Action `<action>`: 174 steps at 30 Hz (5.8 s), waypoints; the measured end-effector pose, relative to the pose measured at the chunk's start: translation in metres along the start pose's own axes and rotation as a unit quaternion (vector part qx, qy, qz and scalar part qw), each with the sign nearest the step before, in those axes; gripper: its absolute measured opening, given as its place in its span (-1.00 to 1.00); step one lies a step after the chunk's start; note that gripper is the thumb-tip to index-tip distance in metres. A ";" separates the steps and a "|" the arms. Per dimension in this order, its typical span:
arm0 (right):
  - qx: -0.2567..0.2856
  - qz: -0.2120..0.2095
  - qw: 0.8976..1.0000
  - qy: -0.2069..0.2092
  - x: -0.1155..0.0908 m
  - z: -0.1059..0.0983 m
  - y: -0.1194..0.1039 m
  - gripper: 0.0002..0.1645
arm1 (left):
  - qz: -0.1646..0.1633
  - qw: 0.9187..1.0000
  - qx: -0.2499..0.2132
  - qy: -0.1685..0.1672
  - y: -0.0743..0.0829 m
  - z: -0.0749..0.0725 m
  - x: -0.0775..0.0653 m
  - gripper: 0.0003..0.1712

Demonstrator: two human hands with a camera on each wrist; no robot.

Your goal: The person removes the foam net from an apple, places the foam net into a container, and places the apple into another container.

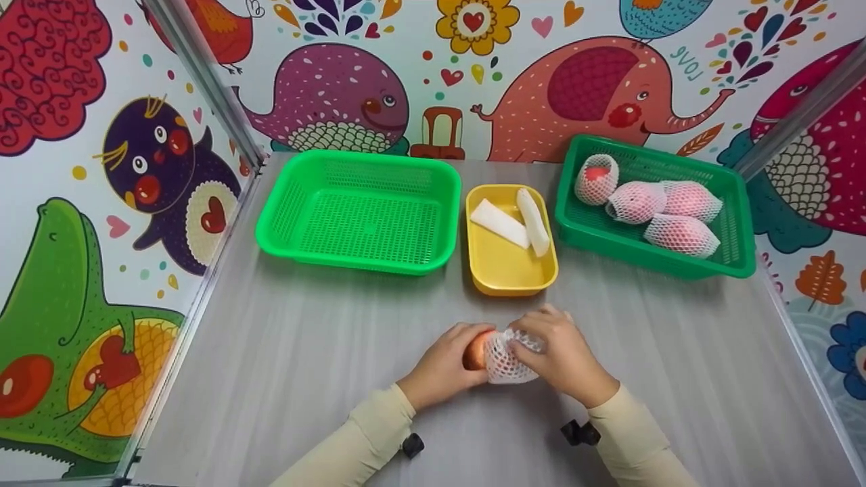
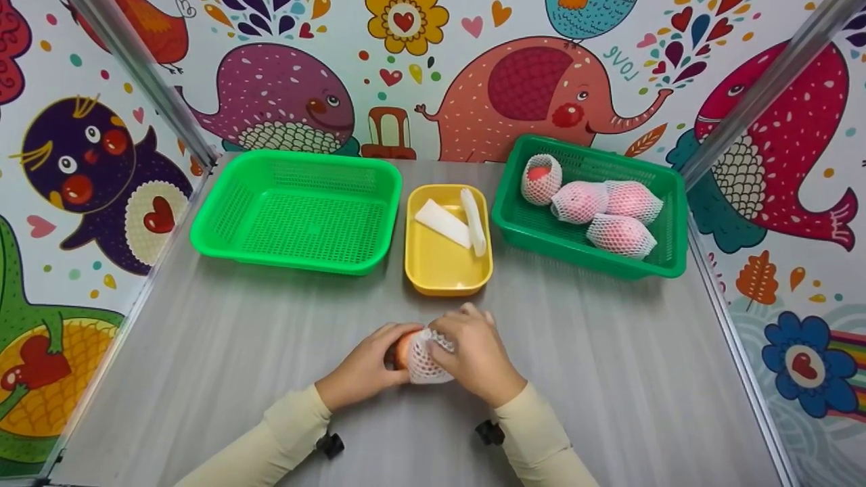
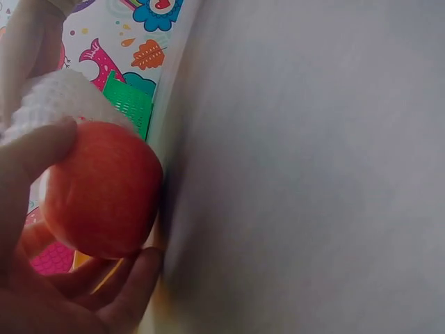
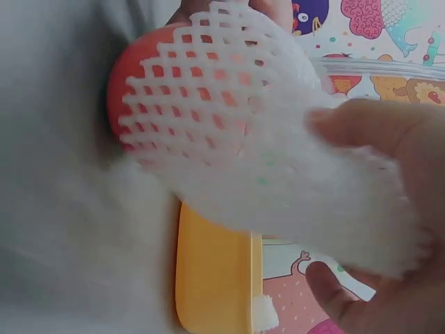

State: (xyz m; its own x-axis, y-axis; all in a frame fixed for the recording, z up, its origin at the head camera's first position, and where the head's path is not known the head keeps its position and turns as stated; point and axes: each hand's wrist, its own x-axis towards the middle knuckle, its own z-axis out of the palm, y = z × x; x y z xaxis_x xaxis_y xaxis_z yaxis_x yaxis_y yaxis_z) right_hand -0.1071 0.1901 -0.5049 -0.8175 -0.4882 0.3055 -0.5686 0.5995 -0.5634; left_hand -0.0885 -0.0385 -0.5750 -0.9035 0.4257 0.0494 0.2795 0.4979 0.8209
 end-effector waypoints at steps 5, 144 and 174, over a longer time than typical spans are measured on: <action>0.064 0.009 0.997 0.035 0.005 -0.009 -0.010 -0.80 | -0.011 1.000 -0.010 0.005 0.000 -0.001 0.000 -0.14; -0.075 0.178 0.965 -0.177 0.128 0.027 0.087 -0.67 | -0.225 0.940 0.165 0.195 -0.099 -0.254 0.059 -0.07; -0.104 0.035 0.993 -0.039 0.086 -0.006 0.064 -0.82 | -0.274 0.944 0.165 0.079 -0.102 -0.265 0.068 0.00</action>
State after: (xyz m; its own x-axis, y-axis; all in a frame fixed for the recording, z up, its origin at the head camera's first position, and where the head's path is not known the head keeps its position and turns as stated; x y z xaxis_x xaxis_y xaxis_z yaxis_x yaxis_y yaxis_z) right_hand -0.2144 0.1905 -0.5102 -0.8505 -0.4841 0.2055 -0.5242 0.7480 -0.4071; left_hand -0.2651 -0.2610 -0.5047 -0.9715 -0.0691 -0.2267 -0.1821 0.8298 0.5275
